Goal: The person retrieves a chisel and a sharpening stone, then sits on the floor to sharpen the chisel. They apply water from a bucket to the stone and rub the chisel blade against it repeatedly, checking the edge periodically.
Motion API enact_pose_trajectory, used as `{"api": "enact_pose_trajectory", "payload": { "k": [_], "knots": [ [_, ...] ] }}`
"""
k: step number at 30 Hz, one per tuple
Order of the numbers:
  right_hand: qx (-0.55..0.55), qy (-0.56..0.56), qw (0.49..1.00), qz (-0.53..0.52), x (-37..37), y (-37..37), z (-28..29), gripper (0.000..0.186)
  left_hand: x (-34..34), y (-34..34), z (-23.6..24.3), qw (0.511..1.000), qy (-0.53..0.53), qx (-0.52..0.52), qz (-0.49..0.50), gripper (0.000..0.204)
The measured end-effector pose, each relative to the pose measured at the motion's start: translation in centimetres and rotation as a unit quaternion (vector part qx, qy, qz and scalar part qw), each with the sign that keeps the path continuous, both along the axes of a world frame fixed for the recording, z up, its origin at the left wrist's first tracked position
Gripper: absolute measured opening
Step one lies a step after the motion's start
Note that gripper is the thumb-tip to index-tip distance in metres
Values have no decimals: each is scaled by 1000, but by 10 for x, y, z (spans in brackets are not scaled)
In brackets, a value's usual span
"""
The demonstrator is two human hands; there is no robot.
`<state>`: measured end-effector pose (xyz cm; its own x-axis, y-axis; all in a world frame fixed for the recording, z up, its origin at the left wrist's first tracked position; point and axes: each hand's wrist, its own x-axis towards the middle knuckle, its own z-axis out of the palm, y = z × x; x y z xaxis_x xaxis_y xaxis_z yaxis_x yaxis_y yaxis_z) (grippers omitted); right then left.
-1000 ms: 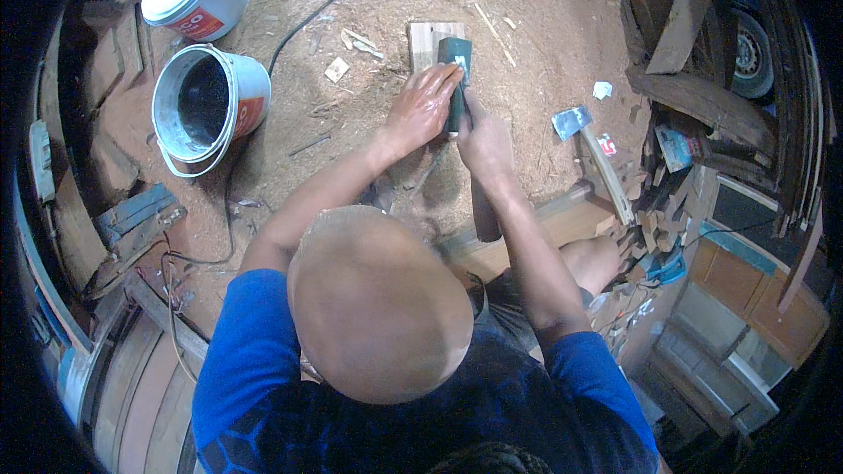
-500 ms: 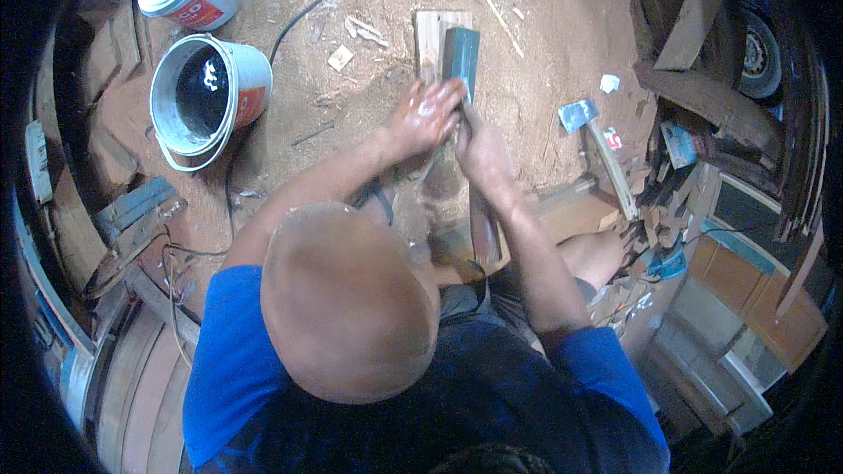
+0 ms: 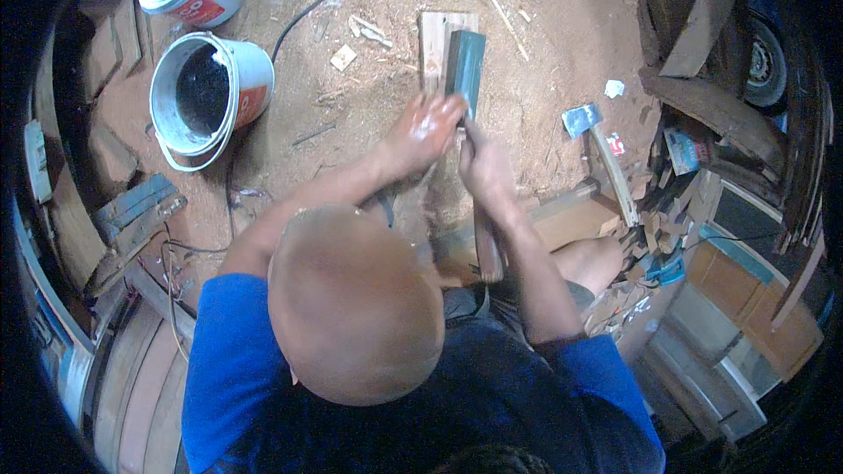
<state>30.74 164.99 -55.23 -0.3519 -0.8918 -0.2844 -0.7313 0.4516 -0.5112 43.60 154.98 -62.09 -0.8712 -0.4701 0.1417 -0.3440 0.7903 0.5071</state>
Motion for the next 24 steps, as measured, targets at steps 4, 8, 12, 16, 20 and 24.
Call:
{"api": "enact_pose_trajectory", "payload": {
  "k": [4,8,12,16,20,24],
  "knots": [
    [81,-4,995,-63,9,-12,11,39,0,-1,0,998,-28,53,3,58],
    [43,-21,996,-78,-15,-62,8,40,-35,-50,8,999,-20,-24,29,60],
    [5,-2,997,-77,-15,-66,2,40,-40,-60,11,999,-19,-1,26,63],
    [54,4,997,-48,8,2,7,40,-4,7,12,995,-67,70,2,58],
    [98,-40,992,-66,2,-15,21,40,-3,23,8,973,54,199,101,66],
    [44,3,996,-72,-21,-77,16,40,-22,27,-32,882,174,370,236,57]
  ]
}}
